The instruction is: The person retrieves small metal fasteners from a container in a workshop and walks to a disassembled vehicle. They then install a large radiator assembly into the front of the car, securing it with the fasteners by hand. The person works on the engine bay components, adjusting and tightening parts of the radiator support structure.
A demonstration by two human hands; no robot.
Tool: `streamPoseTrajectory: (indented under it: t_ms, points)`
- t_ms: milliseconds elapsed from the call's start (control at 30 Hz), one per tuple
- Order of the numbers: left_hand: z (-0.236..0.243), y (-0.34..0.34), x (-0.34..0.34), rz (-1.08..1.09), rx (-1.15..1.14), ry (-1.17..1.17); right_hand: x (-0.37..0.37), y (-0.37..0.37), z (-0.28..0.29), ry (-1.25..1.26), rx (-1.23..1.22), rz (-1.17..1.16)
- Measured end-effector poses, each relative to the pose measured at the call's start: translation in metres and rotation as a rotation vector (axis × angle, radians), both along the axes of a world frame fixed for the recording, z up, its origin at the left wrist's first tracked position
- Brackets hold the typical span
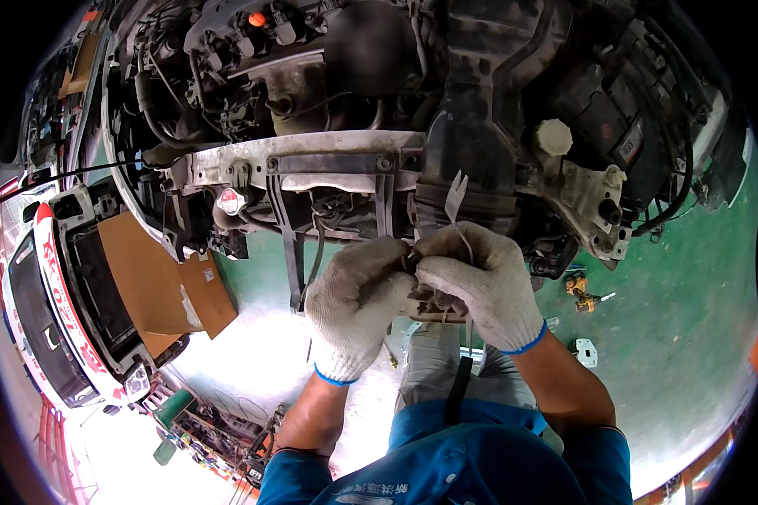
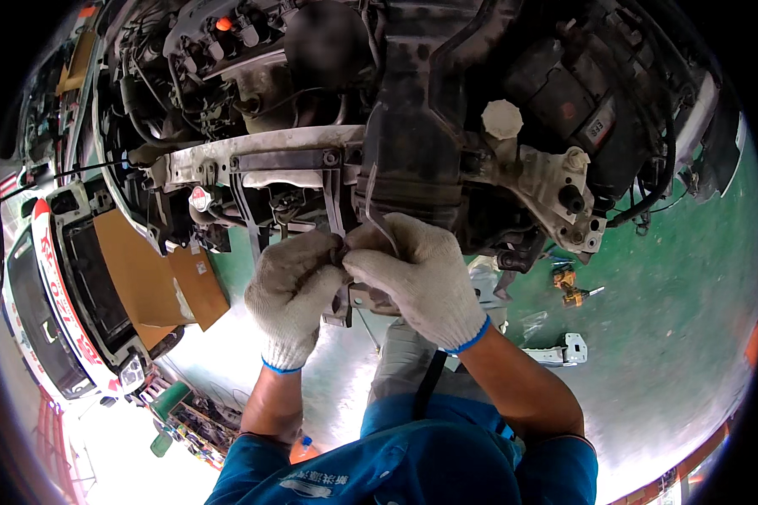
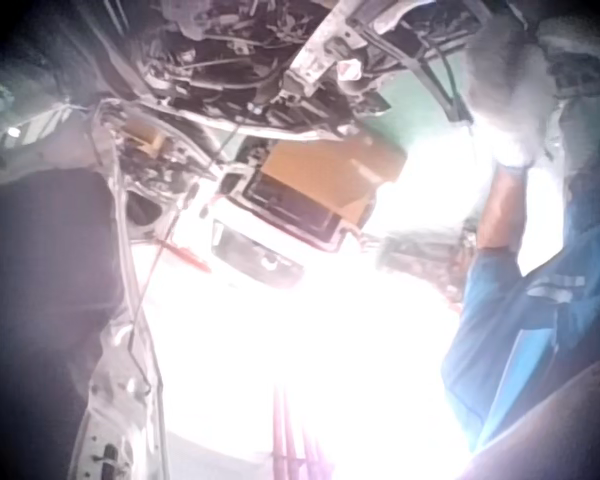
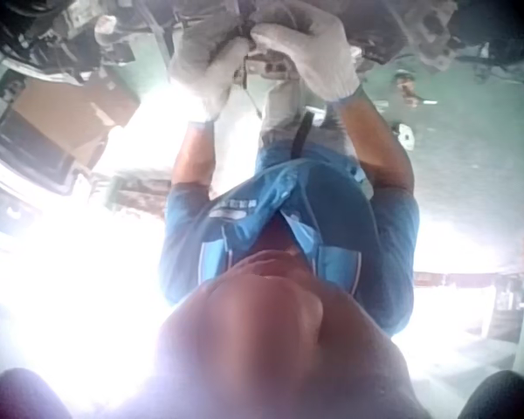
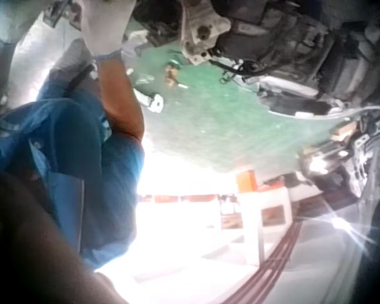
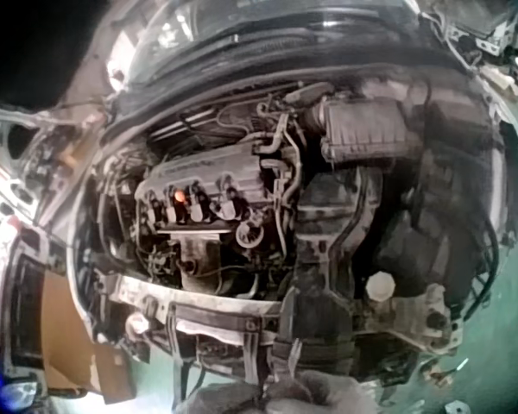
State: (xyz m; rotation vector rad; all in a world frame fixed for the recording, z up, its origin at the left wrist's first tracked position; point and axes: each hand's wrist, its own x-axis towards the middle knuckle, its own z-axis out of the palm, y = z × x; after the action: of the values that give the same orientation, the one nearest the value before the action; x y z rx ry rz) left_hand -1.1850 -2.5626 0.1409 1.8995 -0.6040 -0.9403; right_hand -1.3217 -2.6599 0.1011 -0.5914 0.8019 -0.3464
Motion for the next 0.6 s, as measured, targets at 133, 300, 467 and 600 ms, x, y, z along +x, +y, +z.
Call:
streamPoseTrajectory:
  t_ms: [133,300,467,600]
  points:
    - [-0.023,-0.01,0.029,-0.349,-0.202,-0.344,-0.001,-0.001,-0.003,0.046,0.062,-0.046]
    - [-0.027,-0.056,0.053,-0.394,-0.094,-0.463,-0.023,-0.005,0.001,0.148,-0.026,-0.056]
    - [-0.044,-0.088,0.073,-0.629,-0.213,-0.847,-0.055,-0.003,-0.004,0.256,-0.027,-0.059]
    - [-0.056,-0.093,0.073,-0.651,-0.192,-0.753,-0.071,0.0,-0.009,0.317,-0.034,-0.164]
